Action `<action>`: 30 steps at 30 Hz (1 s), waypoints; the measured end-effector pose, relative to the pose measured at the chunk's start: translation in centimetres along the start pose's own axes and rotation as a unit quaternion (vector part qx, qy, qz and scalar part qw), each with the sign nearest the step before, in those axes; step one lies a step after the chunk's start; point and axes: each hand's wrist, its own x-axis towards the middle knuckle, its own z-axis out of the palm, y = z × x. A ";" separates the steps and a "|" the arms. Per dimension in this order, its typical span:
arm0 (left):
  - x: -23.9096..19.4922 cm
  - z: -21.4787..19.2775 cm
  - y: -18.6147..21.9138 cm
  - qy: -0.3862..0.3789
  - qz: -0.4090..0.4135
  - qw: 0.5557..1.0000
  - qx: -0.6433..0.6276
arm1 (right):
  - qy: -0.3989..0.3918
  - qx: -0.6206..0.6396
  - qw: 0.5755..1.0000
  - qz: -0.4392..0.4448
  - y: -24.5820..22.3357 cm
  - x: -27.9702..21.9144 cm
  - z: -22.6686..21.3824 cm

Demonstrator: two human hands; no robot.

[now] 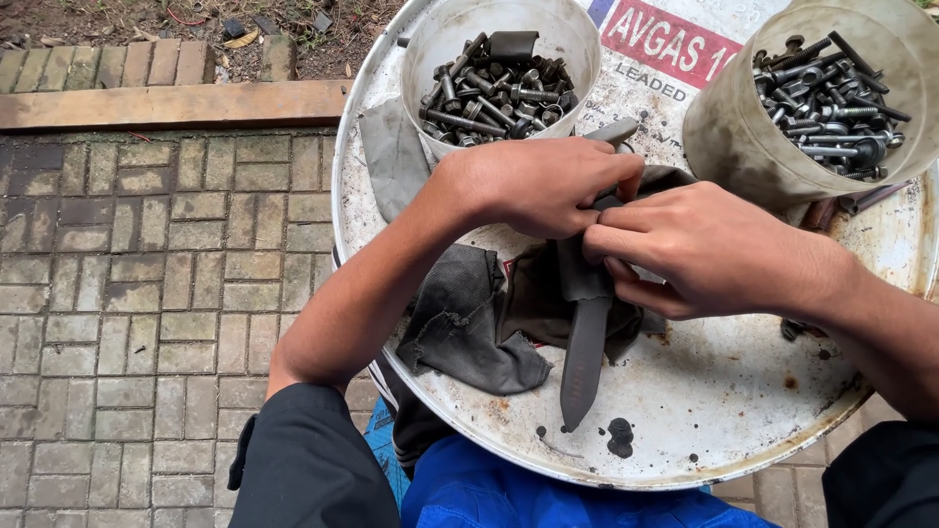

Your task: The person cleans small metal parts by hand using a dark cloth over a white barrel lid. They pick up individual parts from two containers, wipe them, and place them back into the containers.

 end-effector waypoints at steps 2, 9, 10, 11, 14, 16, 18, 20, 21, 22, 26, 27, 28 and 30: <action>0.0 -0.1 0.0 -0.001 -0.001 1.000 0.000 | 0.000 -0.001 1.000 -0.001 0.0 0.0 0.0; 0.0 0.0 -0.1 0.001 0.007 1.000 0.000 | 0.001 -0.003 1.000 0.001 -0.1 0.1 -0.1; 0.0 0.1 -0.1 0.001 0.007 1.000 0.000 | 0.001 -0.003 1.000 0.001 -0.1 0.0 -0.1; 0.0 0.1 -0.1 0.001 0.005 1.000 0.000 | -0.001 -0.003 1.000 0.001 -0.1 0.0 -0.1; 0.0 0.0 0.0 0.001 0.003 1.000 0.000 | -0.003 -0.004 1.000 0.000 -0.1 0.0 -0.1; 0.1 0.0 0.0 0.000 0.003 1.000 0.000 | -0.003 -0.004 1.000 -0.001 -0.1 0.0 -0.1; 0.0 0.0 0.0 -0.002 -0.001 1.000 0.001 | 0.001 0.001 1.000 -0.001 -0.1 0.1 -0.2; 0.0 -0.1 0.0 -0.001 0.000 1.000 0.002 | 0.001 -0.004 1.000 0.001 -0.1 0.1 -0.2; 0.0 -0.1 0.0 0.000 0.002 1.000 0.002 | 0.001 -0.010 1.000 0.003 -0.1 0.1 -0.2; 0.0 0.1 0.1 0.000 0.002 1.000 0.002 | 0.001 -0.010 1.000 0.003 -0.3 0.0 -0.1; 0.1 0.0 -0.1 -0.001 -0.003 1.000 0.012 | -0.001 -0.021 1.000 0.002 0.1 0.2 -0.2; 0.2 0.1 -0.2 -0.003 -0.002 1.000 0.008 | 0.009 -0.032 0.999 0.008 0.1 0.1 -0.1; 0.1 0.0 0.0 -0.003 -0.001 1.000 0.009 | 0.009 -0.033 0.999 0.008 0.0 0.1 -0.1; 0.0 -0.3 0.3 -0.014 -0.015 1.000 0.006 | 0.010 -0.025 1.000 -0.005 -0.3 0.3 -0.1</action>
